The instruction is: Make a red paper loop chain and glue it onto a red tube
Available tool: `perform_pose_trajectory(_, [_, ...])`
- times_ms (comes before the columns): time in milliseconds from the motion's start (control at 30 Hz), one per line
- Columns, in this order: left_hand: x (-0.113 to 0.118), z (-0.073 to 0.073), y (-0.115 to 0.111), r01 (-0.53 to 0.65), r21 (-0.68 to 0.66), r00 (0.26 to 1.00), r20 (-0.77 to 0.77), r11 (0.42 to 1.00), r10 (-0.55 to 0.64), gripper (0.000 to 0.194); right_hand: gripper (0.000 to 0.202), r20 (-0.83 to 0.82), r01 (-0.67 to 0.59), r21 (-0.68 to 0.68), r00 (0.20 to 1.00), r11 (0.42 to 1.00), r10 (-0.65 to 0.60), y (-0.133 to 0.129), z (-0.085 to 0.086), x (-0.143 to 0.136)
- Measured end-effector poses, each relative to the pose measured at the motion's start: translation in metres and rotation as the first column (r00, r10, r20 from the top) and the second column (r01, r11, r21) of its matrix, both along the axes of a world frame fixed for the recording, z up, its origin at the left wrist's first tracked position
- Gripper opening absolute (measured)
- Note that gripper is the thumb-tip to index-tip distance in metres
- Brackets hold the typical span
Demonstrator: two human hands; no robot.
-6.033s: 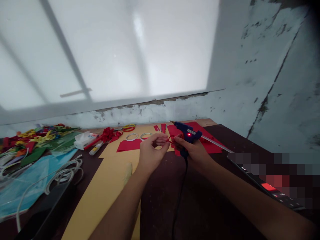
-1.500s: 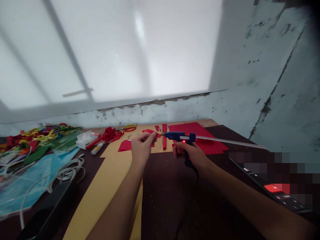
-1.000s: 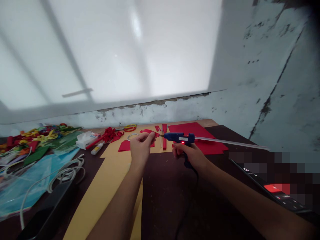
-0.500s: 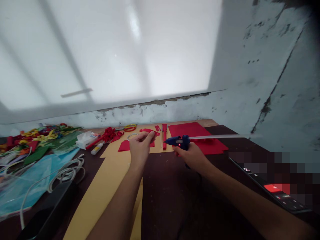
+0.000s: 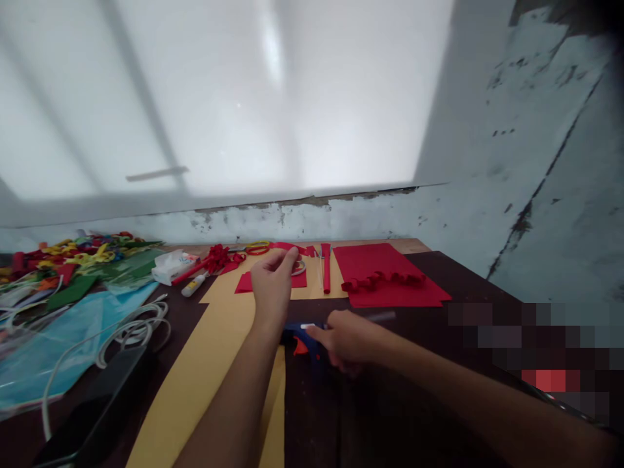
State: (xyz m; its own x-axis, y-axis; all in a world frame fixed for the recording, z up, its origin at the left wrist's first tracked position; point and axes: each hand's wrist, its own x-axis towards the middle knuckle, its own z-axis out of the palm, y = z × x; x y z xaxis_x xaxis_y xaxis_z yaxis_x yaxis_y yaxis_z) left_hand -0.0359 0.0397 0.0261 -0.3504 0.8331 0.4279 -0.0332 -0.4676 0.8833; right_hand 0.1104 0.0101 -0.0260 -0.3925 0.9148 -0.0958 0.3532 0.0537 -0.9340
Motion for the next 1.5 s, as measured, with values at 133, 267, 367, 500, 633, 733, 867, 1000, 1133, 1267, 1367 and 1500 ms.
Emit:
perform_pose_trajectory(133, [0.001, -0.005, 0.002, 0.0, -0.017, 1.0, -0.027, 1.0, -0.001, 0.026, 0.016, 0.506, -0.162, 0.602, 0.835, 0.782, -0.216, 0.046, 0.024, 0.032])
perform_pose_trajectory(267, [-0.001, -0.009, 0.006, 0.002, -0.022, 0.995, -0.099, 1.0, -0.005, 0.026, 0.043, 0.638, -0.433, 0.647, 0.758, 0.628, -0.135, 0.093, 0.022, 0.04])
perform_pose_trajectory(367, [-0.005, -0.007, 0.008, -0.014, -0.032, 0.998, -0.056, 0.999, 0.012, 0.026, 0.035, 0.677, -0.51, 0.623, 0.732, 0.594, -0.082, 0.109, 0.008, 0.036])
perform_pose_trajectory(500, [-0.016, 0.001, 0.011, -0.031, -0.049, 0.99, 0.139, 0.998, 0.038, 0.025, 0.024, 0.665, -0.522, 0.657, 0.741, 0.544, -0.092, 0.109, 0.009, 0.035])
perform_pose_trajectory(633, [-0.024, 0.008, 0.014, -0.054, -0.069, 0.957, 0.28, 0.996, 0.071, 0.028, 0.029, 0.448, -0.357, 0.864, 0.867, 0.356, -0.218, 0.083, 0.045, 0.041])
perform_pose_trajectory(733, [-0.022, 0.007, 0.013, -0.047, -0.064, 0.965, 0.257, 0.997, 0.062, 0.029, 0.029, 0.263, -0.19, 0.95, 0.915, 0.247, -0.307, 0.046, 0.076, 0.047])
perform_pose_trajectory(867, [-0.009, 0.002, 0.007, 0.009, -0.027, 0.993, 0.114, 1.0, -0.006, 0.029, 0.033, 0.236, -0.072, 0.918, 0.89, 0.39, -0.39, 0.004, 0.085, 0.056])
perform_pose_trajectory(1000, [0.007, 0.001, -0.004, 0.032, 0.004, 0.995, -0.095, 0.999, -0.032, 0.026, 0.025, 0.268, -0.007, 0.798, 0.899, 0.602, -0.345, -0.005, 0.056, 0.066])
perform_pose_trajectory(1133, [0.019, 0.003, -0.013, 0.044, -0.002, 0.956, -0.291, 0.999, -0.042, 0.022, 0.022, 0.246, 0.025, 0.741, 0.92, 0.671, -0.306, -0.002, 0.035, 0.072])
perform_pose_trajectory(1267, [0.028, 0.003, -0.02, 0.096, -0.03, 0.932, -0.349, 0.995, -0.101, 0.02, 0.022, 0.189, 0.05, 0.732, 0.943, 0.679, -0.273, -0.003, 0.037, 0.073])
perform_pose_trajectory(1367, [0.033, 0.005, -0.025, 0.153, -0.044, 0.911, -0.38, 0.987, -0.159, 0.02, 0.021, 0.177, 0.039, 0.738, 0.952, 0.673, -0.25, -0.005, 0.039, 0.071])
perform_pose_trajectory(1500, [0.037, 0.008, -0.029, 0.169, -0.058, 0.891, -0.417, 0.984, -0.178, 0.018, 0.019, 0.144, 0.044, 0.743, 0.964, 0.668, -0.224, -0.005, 0.038, 0.07])
